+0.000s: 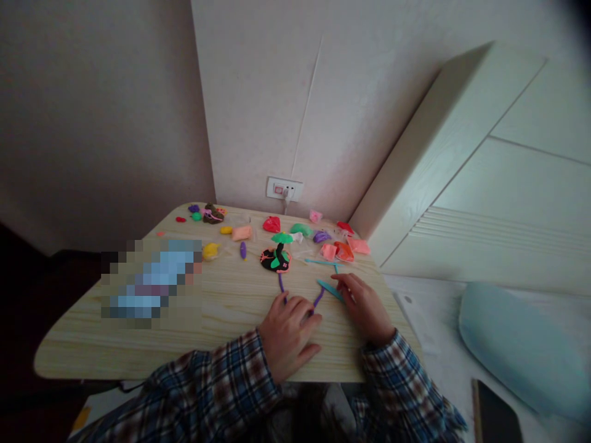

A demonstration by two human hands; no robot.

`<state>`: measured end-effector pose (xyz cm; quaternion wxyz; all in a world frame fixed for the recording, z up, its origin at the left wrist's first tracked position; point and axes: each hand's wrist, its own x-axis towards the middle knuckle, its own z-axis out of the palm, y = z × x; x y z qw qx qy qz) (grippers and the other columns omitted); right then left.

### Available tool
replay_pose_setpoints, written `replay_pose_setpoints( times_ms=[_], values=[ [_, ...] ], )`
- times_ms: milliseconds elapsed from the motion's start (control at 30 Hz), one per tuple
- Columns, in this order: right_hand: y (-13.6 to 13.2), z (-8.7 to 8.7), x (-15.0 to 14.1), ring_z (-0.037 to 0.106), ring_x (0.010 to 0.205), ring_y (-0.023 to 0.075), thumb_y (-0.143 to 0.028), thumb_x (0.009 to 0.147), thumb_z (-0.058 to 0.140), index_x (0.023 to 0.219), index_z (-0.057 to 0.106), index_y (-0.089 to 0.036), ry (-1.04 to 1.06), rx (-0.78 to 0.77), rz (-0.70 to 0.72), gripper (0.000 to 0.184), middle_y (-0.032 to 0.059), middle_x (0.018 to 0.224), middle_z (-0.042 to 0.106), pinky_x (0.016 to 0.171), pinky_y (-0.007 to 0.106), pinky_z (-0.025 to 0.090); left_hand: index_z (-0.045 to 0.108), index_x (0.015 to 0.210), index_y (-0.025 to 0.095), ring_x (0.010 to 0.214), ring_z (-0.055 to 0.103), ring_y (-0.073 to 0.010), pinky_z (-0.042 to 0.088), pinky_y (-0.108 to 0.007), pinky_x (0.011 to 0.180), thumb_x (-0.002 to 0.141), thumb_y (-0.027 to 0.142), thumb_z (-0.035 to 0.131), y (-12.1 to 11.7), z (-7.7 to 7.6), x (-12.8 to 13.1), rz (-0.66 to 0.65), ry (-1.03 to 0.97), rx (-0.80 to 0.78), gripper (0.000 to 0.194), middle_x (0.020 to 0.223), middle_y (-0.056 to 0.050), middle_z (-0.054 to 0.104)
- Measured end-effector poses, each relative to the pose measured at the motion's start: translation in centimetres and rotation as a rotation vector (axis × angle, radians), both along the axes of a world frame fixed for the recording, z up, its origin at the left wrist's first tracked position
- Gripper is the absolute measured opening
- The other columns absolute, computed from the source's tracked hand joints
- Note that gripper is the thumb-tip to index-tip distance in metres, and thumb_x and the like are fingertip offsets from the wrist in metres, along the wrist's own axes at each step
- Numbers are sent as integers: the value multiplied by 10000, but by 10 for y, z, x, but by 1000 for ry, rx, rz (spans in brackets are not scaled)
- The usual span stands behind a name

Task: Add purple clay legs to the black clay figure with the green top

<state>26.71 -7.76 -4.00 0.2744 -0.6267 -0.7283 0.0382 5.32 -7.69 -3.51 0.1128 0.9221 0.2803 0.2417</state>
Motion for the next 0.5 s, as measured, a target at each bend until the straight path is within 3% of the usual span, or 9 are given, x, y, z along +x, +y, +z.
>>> replay_pose_setpoints(
  times_ms=[167,333,500],
  values=[
    [6,3,4,549,776,175,-214,856,386,959,553,-164,18,-42,-52,203,75,884,575,703,320,446,605,861,180,918,541,-186,399,-403,890,796,170,556,3,-2,4,22,67,88,83,932,-29,611],
    [2,-2,5,526,730,171,-330,779,545,893,520,-162,37,-37,-24,205,56,806,560,644,293,430,607,842,154,843,558,-179,477,-324,734,816,107,515,4,0,7,82,84,91,106,872,-43,612],
    [0,-2,5,540,702,154,-280,808,497,885,524,-178,-12,-147,-12,131,26,775,577,626,271,395,608,873,137,850,553,-170,488,-288,747,802,47,494,5,7,4,95,91,-1,161,888,-52,605]
  ],
)
